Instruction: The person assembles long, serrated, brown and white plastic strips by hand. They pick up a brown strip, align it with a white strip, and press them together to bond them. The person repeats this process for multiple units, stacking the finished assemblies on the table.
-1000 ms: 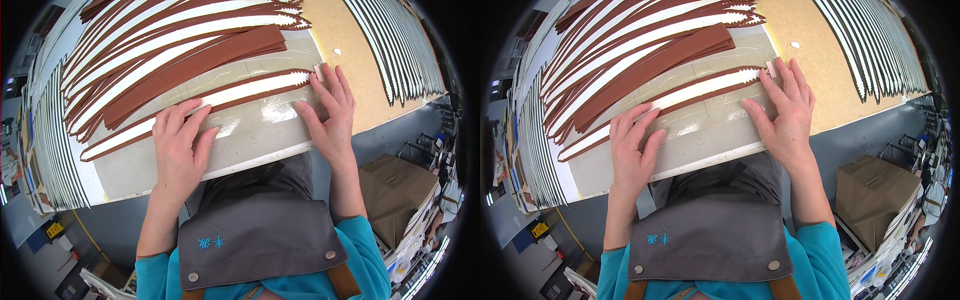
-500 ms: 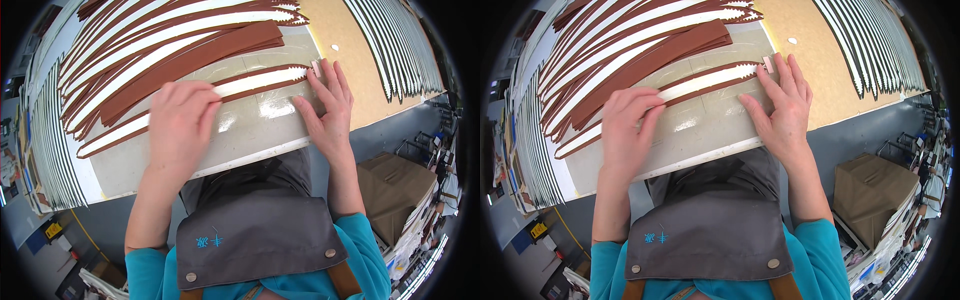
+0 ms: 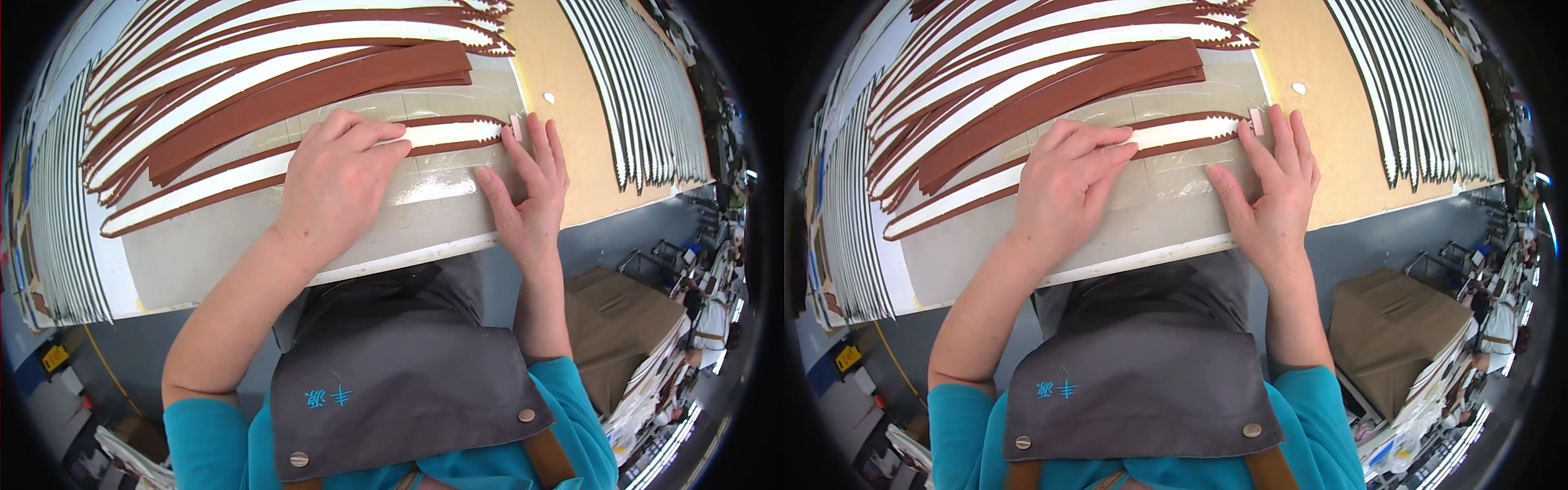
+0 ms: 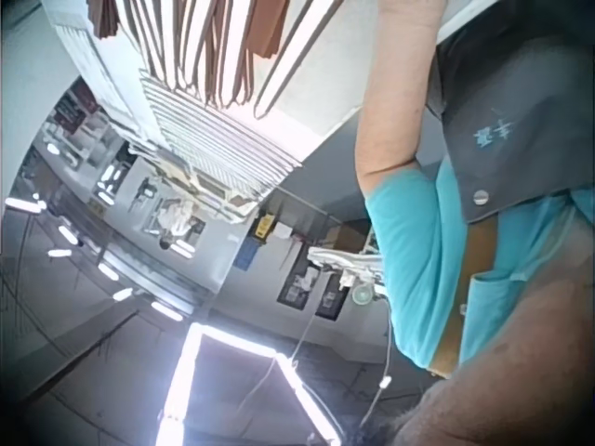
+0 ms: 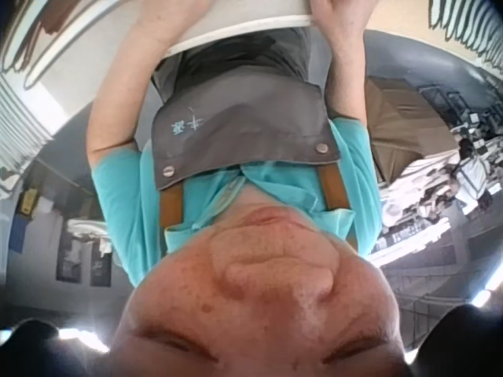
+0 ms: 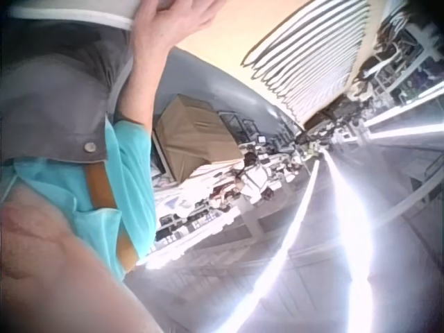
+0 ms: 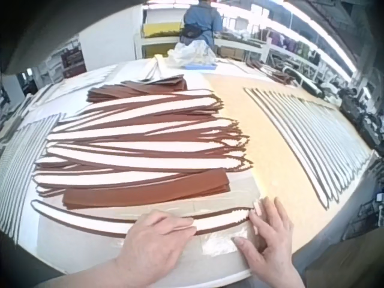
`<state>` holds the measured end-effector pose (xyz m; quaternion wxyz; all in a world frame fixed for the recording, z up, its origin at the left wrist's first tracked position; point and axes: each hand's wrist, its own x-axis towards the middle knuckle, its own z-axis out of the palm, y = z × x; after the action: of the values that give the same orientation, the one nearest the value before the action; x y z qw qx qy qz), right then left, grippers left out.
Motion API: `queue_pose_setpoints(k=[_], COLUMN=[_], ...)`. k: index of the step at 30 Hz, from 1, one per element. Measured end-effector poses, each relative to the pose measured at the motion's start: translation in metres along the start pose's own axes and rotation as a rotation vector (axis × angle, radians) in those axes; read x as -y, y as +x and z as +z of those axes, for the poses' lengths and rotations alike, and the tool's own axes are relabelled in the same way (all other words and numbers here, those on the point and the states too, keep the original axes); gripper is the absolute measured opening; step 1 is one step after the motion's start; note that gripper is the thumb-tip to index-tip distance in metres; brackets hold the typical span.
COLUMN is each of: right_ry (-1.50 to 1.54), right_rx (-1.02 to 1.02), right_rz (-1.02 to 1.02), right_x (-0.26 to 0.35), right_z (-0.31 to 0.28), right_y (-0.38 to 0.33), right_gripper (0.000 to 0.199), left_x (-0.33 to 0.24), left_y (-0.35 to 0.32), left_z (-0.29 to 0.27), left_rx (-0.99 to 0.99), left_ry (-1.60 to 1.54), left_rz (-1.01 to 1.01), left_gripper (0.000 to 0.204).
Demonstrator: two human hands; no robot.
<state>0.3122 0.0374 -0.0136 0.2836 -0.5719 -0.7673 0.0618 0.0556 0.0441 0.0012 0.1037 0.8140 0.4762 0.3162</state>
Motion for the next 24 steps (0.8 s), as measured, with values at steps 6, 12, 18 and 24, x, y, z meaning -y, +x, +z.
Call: queue_pose_setpoints(k=[6,12,18,24], right_ry=[-0.06,-0.247,0.598,0.472], right_rx=[0.034,0.151,0.285,0.016], right_rz=[-0.035,-0.225,0.369,0.222], right_x=[0.002,0.004,0.034,0.068], right_z=[-0.011,-0.025,-0.021,0.03], right_y=[0.019,0.068,0.064,0.047], right_gripper=[0.051,0.041,0.036,0.025], left_x=[0.011,0.017,0.026,0.035], left_y=[-0.002,-0.002,-0.001,0.0], left_z=[-0.003,-0.003,-0.001,0.001], left_rx=[0.042,0.084,0.095,0.119], left_ry=[-0.056,-0.066,-0.095,-0.127], left_rz=[0.01,0.036,0.066,0.124], left_gripper=[0.022,0.026,0.026,0.027])
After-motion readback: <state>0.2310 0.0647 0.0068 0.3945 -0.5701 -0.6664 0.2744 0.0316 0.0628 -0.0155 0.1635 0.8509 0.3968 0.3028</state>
